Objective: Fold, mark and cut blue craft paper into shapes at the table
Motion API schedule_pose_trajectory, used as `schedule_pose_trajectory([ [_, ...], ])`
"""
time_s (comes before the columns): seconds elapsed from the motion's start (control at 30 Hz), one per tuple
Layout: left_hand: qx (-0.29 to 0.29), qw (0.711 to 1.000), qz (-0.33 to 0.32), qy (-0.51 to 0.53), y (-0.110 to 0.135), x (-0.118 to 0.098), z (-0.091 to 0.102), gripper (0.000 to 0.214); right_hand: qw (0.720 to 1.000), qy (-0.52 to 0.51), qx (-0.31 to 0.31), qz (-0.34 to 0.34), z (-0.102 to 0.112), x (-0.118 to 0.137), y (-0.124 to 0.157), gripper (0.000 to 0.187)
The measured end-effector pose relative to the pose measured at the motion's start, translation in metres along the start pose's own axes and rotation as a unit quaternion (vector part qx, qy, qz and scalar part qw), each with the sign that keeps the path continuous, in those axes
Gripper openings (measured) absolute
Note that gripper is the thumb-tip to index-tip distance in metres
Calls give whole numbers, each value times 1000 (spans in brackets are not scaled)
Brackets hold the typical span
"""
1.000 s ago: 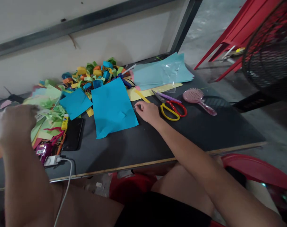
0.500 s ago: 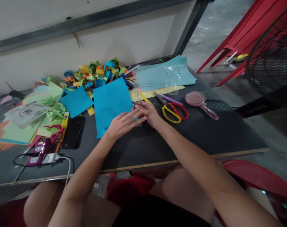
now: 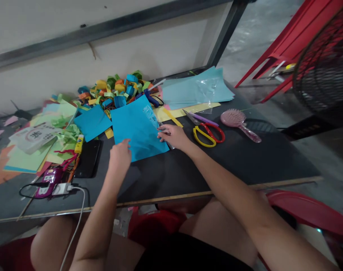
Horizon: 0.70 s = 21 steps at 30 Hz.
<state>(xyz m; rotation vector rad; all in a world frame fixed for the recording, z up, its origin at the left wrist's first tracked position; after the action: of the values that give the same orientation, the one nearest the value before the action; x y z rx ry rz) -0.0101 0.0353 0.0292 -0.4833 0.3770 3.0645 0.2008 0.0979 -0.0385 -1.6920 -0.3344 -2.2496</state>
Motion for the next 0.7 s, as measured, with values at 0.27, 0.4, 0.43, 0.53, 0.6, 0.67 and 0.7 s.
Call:
schedule_pose_trajectory([
  [0.27,-279,952,111,-53,-21,74,97,45,999,53,-3,7,0,-5,-4,25],
  [0.4,-138,990,29,-11,-47,50,40,52,999,47,5,9,-1,1,-2,25],
  [0.43,-119,992,29,2,-50,44,28,58,999,47,8,9,-1,4,-1,25],
  [0.53,-135,989,26,46,-51,32,14,81,998,61,12,11,-1,11,0,25],
  [0.6,-146,984,10,104,-49,32,15,92,999,46,16,15,1,13,0,25],
  [0.67,-163,973,-13,164,-44,37,19,99,1000,4,17,14,4,11,-1,25],
  [0.7,-175,966,-29,189,-39,38,21,101,1000,-18,10,12,8,9,-1,26],
])
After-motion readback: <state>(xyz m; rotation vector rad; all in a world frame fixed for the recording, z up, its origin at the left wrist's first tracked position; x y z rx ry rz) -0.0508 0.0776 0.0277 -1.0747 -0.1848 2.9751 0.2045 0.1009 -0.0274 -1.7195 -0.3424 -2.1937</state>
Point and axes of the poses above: each hand's wrist, its own y-axis away from the middle knuckle, its own z-axis out of the back of the hand, x = y × z, the point moved 8 cm from there along -y, towards the middle knuckle, and after that the axes turned 10 degrees about x, right-handed, at the moved point
